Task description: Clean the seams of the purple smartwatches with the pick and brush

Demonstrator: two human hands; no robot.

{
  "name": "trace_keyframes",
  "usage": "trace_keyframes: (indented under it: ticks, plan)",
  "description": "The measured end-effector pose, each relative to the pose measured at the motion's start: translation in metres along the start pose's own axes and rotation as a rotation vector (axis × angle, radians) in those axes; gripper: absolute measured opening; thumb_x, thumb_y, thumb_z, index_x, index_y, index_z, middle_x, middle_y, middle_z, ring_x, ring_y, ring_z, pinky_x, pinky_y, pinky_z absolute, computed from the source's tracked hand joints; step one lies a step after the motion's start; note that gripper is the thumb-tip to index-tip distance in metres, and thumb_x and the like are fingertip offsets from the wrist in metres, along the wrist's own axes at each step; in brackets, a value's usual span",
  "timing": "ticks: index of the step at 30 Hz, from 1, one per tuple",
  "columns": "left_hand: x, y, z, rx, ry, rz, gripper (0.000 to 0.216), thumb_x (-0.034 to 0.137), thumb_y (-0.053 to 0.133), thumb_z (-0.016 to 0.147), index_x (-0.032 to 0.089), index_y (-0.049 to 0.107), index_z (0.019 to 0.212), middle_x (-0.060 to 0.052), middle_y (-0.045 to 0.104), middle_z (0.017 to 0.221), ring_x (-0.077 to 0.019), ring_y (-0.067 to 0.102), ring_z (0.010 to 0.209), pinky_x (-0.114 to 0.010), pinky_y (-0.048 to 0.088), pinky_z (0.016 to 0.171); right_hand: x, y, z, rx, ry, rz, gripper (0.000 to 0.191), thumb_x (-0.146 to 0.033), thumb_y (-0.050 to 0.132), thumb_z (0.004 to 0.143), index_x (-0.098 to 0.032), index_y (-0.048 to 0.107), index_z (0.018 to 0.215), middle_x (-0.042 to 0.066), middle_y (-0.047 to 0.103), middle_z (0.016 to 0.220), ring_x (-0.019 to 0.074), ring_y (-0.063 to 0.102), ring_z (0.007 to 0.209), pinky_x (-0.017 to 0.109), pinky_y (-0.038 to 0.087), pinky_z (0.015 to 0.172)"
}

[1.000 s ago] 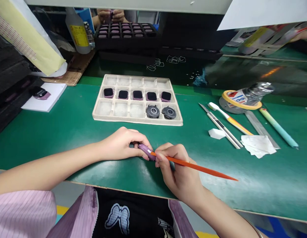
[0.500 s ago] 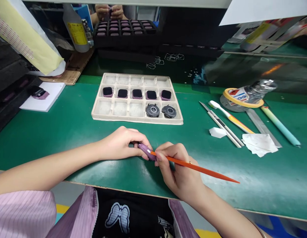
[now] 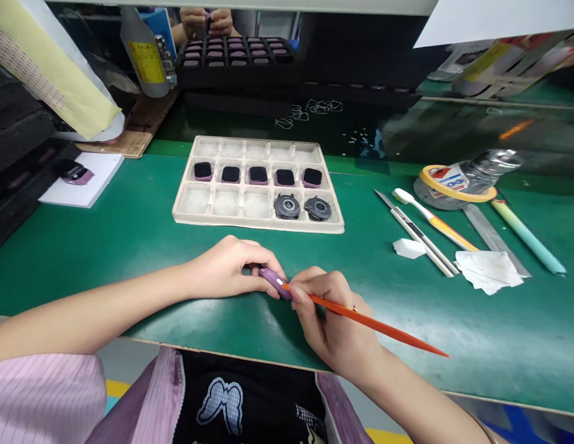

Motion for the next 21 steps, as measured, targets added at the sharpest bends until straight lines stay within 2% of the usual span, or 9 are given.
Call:
trace_keyframes:
  ticks: [8, 13, 21]
  plan:
    - [0.0004, -0.0001, 0.0005, 0.007, 0.012, 0.004, 0.008, 0.023, 0.078, 0.085, 0.02, 0.076, 0.092, 0.0, 0.075, 0.086, -0.0118, 0.067, 0.079, -0.019, 0.049, 0.073, 0.0001, -0.0005, 0.0, 0.01, -0.004, -0.042, 0.015, -0.015, 0.045, 0.102, -0.024, 0.04, 0.091, -0.001, 0.062, 0.076, 0.0114, 0.064, 0.061, 0.021, 0.048, 0.051]
    - [0.0011, -0.0006, -0.0001, 0.008, 0.009, 0.007, 0.009, 0.025, 0.079, 0.084, 0.019, 0.076, 0.091, 0.0, 0.075, 0.085, -0.012, 0.067, 0.079, -0.02, 0.049, 0.072, 0.0073, -0.0009, -0.0019, 0.005, 0.081, 0.042, 0.014, -0.015, 0.046, 0.102, -0.024, 0.041, 0.092, 0.0, 0.06, 0.075, 0.0133, 0.065, 0.066, 0.023, 0.051, 0.054]
    - [-0.0007, -0.0002, 0.0002, -0.002, -0.007, -0.005, 0.009, 0.023, 0.078, 0.084, 0.02, 0.076, 0.093, 0.0, 0.075, 0.086, -0.0125, 0.067, 0.08, -0.021, 0.049, 0.072, 0.0019, -0.0014, -0.0012, 0.011, 0.008, -0.024, 0.016, -0.012, 0.048, 0.099, -0.024, 0.041, 0.09, 0.0, 0.061, 0.073, 0.0126, 0.061, 0.057, 0.022, 0.047, 0.049]
Point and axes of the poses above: each hand's wrist, its own z-axis towards the middle knuckle, its own y-axis out of the palm, x = y × z, the point moved 5 cm from there along z, towards the middle knuckle
